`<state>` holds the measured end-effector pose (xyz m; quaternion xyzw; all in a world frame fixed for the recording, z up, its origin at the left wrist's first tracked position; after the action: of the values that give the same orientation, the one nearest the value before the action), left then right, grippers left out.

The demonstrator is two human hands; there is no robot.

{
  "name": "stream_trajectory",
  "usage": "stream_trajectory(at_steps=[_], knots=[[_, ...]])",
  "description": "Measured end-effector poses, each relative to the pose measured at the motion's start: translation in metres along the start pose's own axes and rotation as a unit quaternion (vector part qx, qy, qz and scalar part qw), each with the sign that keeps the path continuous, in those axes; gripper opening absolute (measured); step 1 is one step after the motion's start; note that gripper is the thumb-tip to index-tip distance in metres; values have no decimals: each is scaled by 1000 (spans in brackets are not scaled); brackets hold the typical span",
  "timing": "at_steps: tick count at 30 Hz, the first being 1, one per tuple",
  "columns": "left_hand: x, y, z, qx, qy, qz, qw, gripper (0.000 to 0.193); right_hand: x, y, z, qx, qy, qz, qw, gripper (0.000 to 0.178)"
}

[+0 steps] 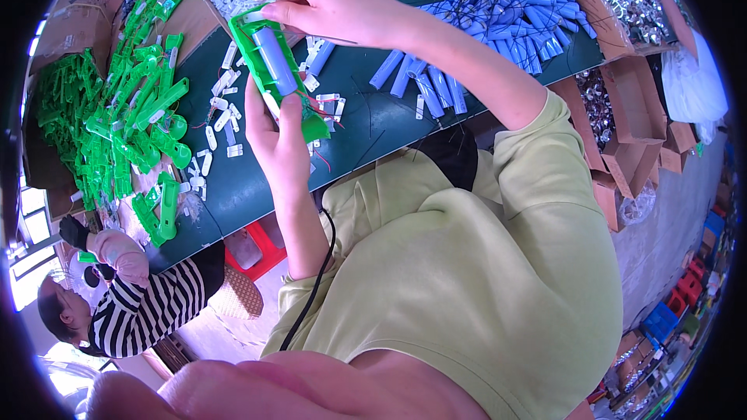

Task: The person assembles electronic components by hand, placing batteries and circuit boards into plastic housings and securing them with adhesive strips.

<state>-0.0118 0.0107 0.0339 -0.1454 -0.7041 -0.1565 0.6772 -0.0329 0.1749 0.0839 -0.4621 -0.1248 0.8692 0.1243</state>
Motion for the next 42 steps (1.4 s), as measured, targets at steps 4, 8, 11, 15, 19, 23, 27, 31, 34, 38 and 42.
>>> stream_trajectory(at_steps=[4,8,11,15,19,23,27,31,34,38,42], knots=[[-6,-3,4,-26,-41,2,999,51,20,1,7,-36,103,154,982,24],[-11,-5,5,-27,-35,-53,998,51,32,7,8,-43,23,-54,997,32],[-25,-7,13,-55,-87,-89,991,50,53,6,11,-67,12,-51,996,29],[-30,-6,22,-73,-108,-135,982,42,68,12,22,-175,110,119,971,27],[-35,-16,26,-72,-108,-145,981,44,54,15,28,-214,147,84,962,30],[-34,-18,42,-42,-94,-137,985,45,56,12,8,-124,17,110,986,47],[-39,-18,60,-13,-67,-75,995,45,64,40,13,-90,53,180,978,59],[-16,-44,83,-88,-76,32,993,65,70,30,55,-118,129,133,976,52],[18,-103,119,-31,-9,346,938,61,113,-35,108,25,104,72,992,41],[18,-216,165,139,97,714,679,53,261,-178,156,43,155,-136,978,52],[-23,-278,191,91,60,793,599,53,413,-299,133,3,234,-299,925,65]])
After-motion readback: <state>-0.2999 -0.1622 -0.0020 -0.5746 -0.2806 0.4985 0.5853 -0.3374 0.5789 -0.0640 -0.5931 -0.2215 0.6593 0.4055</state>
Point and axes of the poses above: each hand's wrist, its own z-axis towards the middle knuckle, its own y-axis out of the palm, x = y × z, the point moved 4 cm from there along z, towards the middle knuckle, and after that the axes turned 12 degrees about -y, right-handed, at the moved point
